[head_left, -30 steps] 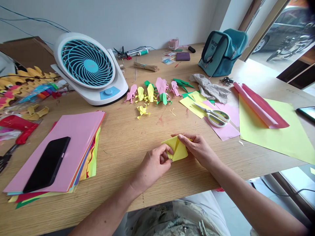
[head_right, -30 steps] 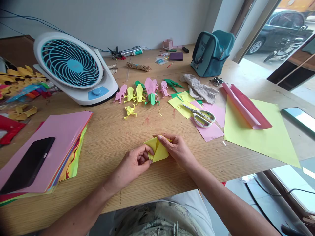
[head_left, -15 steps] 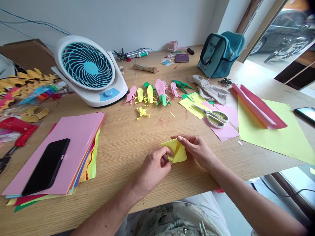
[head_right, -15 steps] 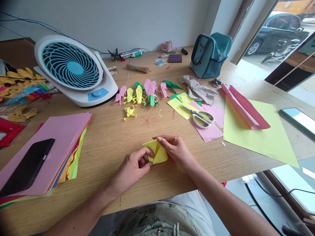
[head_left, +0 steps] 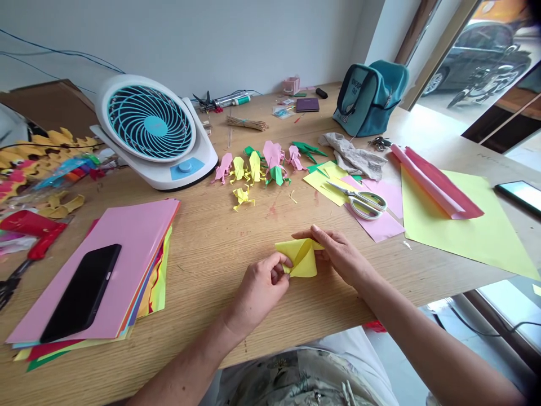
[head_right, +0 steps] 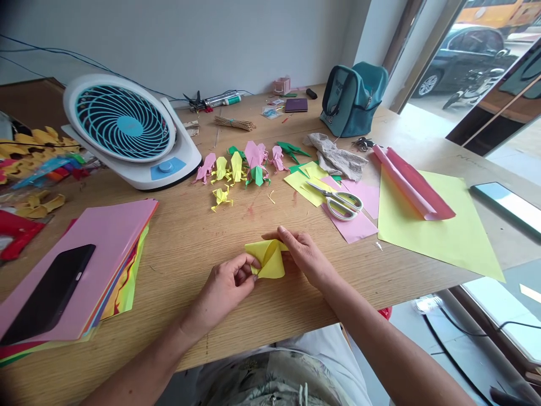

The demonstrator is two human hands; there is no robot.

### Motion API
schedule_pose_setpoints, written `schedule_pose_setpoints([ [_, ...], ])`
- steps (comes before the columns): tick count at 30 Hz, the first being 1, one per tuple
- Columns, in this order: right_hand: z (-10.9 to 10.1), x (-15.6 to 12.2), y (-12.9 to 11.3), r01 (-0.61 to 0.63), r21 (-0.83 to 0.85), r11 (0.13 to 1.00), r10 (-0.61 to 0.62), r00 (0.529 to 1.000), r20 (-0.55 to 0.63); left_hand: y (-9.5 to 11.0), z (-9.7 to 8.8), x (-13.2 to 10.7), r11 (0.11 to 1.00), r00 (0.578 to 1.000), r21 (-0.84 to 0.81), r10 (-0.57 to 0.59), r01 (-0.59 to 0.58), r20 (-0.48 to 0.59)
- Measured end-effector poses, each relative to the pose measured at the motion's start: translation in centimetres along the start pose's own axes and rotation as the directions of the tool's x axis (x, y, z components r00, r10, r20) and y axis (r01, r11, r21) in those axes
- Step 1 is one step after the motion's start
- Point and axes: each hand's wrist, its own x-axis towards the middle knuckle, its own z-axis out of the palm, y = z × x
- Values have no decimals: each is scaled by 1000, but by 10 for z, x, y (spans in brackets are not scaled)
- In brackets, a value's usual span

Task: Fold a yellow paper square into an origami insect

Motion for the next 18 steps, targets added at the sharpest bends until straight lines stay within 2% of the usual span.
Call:
schedule_pose_setpoints([
  [6,-3,2,-1,5,-18,1000,-3,994,106,-3,0,2,1000,1000,-18,9,-9,-6],
  [9,-2,4,1,14,-50,999,-9,994,112,-6,0,2,999,1000,-32,10,-10,-4],
  [12,-2,6,5,88,-105,991,-80,994,76,-6,0,2,998,1000,-63,-1,2,9],
  [18,-5,10,14,213,-339,917,-243,969,-50,-4,-1,1,995,1000,-97,-13,15,27],
])
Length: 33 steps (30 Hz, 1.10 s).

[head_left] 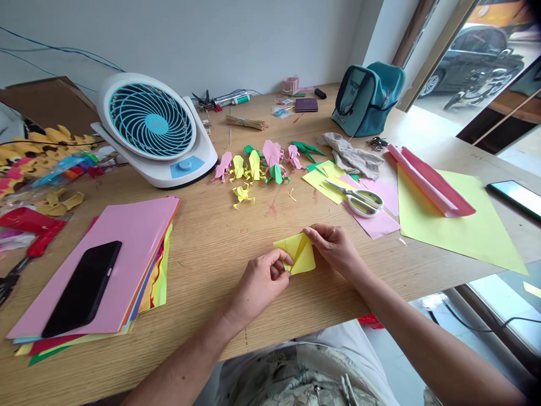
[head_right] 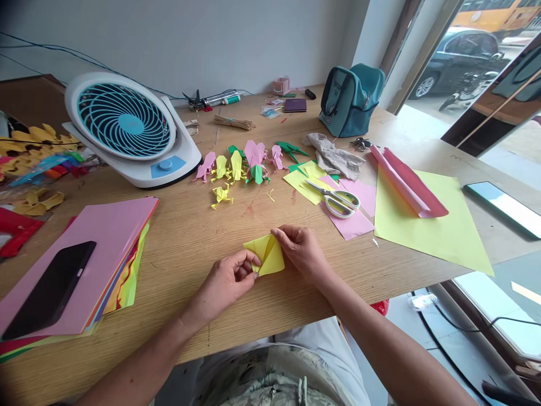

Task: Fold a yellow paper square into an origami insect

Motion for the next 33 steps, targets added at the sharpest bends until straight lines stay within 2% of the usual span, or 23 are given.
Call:
schedule_pose_setpoints([
  [3,0,1,1,28,-69,997,-30,999,-29,-1,2,-1,1000,1000,-11,-3,3,7],
  [6,-1,1,2,53,-101,993,-59,996,-65,-1,0,-1,995,999,-93,-16,19,40],
  [8,-1,1,2,71,-112,991,-82,992,-92,-1,-6,-1,983,992,-175,-43,63,121],
  [10,-2,0,1,81,-107,991,-92,991,-98,1,-17,0,966,964,-222,-74,133,254],
  [11,-2,0,0,84,-102,991,-93,991,-92,1,-23,2,967,961,-210,-85,143,262],
  [12,-2,-1,-1,85,-98,992,-93,992,-81,2,-29,3,973,975,-199,-75,118,210],
  [14,-1,-3,-4,100,-104,990,-104,994,-40,2,-37,7,987,1000,-162,9,-11,-15],
  [16,0,-6,-8,139,-132,981,-138,990,16,2,-39,12,989,974,-83,102,-120,-201],
  [17,1,-7,-10,163,-156,974,-158,986,43,2,-37,13,987,966,-69,127,-146,-225],
  [18,1,-8,-11,188,-183,965,-180,982,64,2,-35,14,983,972,-106,127,-150,-200],
  [20,2,-10,-13,222,-238,945,-208,975,83,2,-29,15,963,995,-252,99,-101,-18],
  [21,2,-11,-14,229,-262,938,-213,973,85,2,-26,14,945,992,-322,86,-52,91],
  [23,2,-11,-15,229,-296,927,-213,973,87,3,-20,11,903,964,-424,55,63,261],
  [25,3,-11,-14,234,-317,919,-217,972,90,4,-15,8,842,935,-510,22,173,353],
  [27,4,-10,-13,259,-326,909,-243,966,90,5,-11,6,767,910,-588,13,257,415],
  [29,5,-10,-11,273,-314,909,-263,962,75,6,-9,5,724,900,-627,19,288,436],
  [31,6,-9,-10,241,-251,938,-240,970,34,5,-8,5,710,913,-645,7,282,407],
  [33,4,-8,-11,165,-112,980,-167,986,-4,4,-9,6,705,932,-654,-25,274,362],
])
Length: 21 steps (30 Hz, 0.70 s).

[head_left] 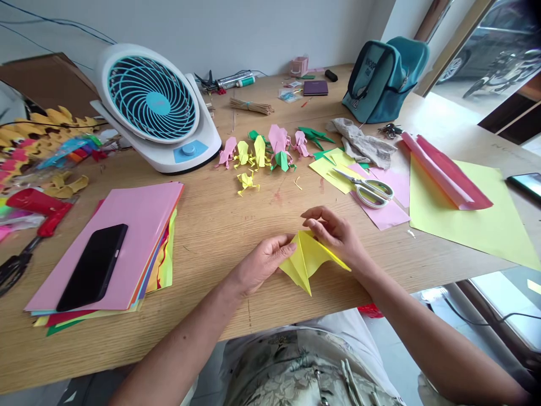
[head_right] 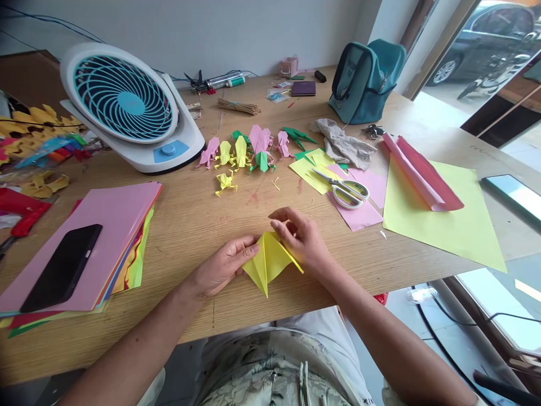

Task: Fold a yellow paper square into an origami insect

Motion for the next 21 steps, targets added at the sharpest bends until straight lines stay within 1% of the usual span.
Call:
schedule_pose_setpoints([
  [2,-2,1,-3,-79,135,988,79,997,4,1,-3,0,1000,999,-13,1,-2,-47],
  [3,-4,1,-4,-107,172,979,105,994,20,1,-4,0,1000,998,-22,3,-5,-69],
  [4,-5,2,-6,-128,184,974,122,992,44,1,-5,0,999,996,-32,10,-13,-90],
  [7,-7,2,-8,-177,155,972,155,977,147,1,-6,1,997,990,-55,47,-55,-132],
  [11,-6,2,-3,-271,178,946,218,938,269,-2,-3,2,996,988,-32,74,-79,-136],
  [14,-5,2,3,-287,199,937,221,928,299,-3,-2,2,995,987,4,95,-95,-131],
  [16,-6,2,6,-289,208,934,218,926,307,-3,-2,2,991,983,40,129,-125,-128],
  [19,-6,2,9,-299,213,930,220,919,328,-2,-2,3,979,975,121,178,-162,-135],
  [21,-7,1,10,-289,213,933,205,916,344,-1,-2,3,969,972,192,187,-157,-146],
])
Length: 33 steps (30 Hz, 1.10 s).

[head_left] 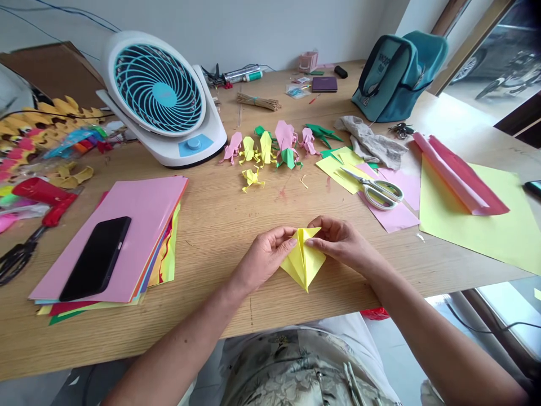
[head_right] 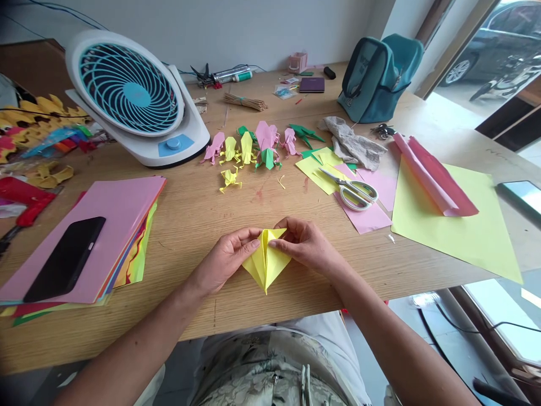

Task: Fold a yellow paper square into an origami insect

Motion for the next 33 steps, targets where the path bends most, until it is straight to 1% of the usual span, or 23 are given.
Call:
schedule_pose_setpoints([
  [2,0,-1,1,10,5,1000,-10,1000,27,1,-1,0,996,1000,92,14,-12,-20],
  [6,2,-1,2,0,25,1000,-1,999,55,0,-2,0,958,993,277,95,-74,-65],
  [9,3,-1,1,-1,20,1000,0,998,61,-1,-4,1,943,991,323,114,-85,-73],
  [17,2,-2,1,66,-63,996,-61,996,70,-5,-5,3,956,989,281,117,-89,-87],
  [22,2,-3,0,83,-118,990,-76,995,63,-9,-5,5,971,992,227,97,-77,-80],
  [26,5,-3,-1,106,-117,987,-101,994,47,-10,-5,4,987,994,150,72,-59,-87],
  [29,7,-1,-3,94,-94,991,-91,995,33,-8,-5,4,997,992,72,49,-40,-116],
  [33,7,5,-8,15,-69,998,-11,998,56,-5,-5,3,999,990,-29,33,-38,-137],
])
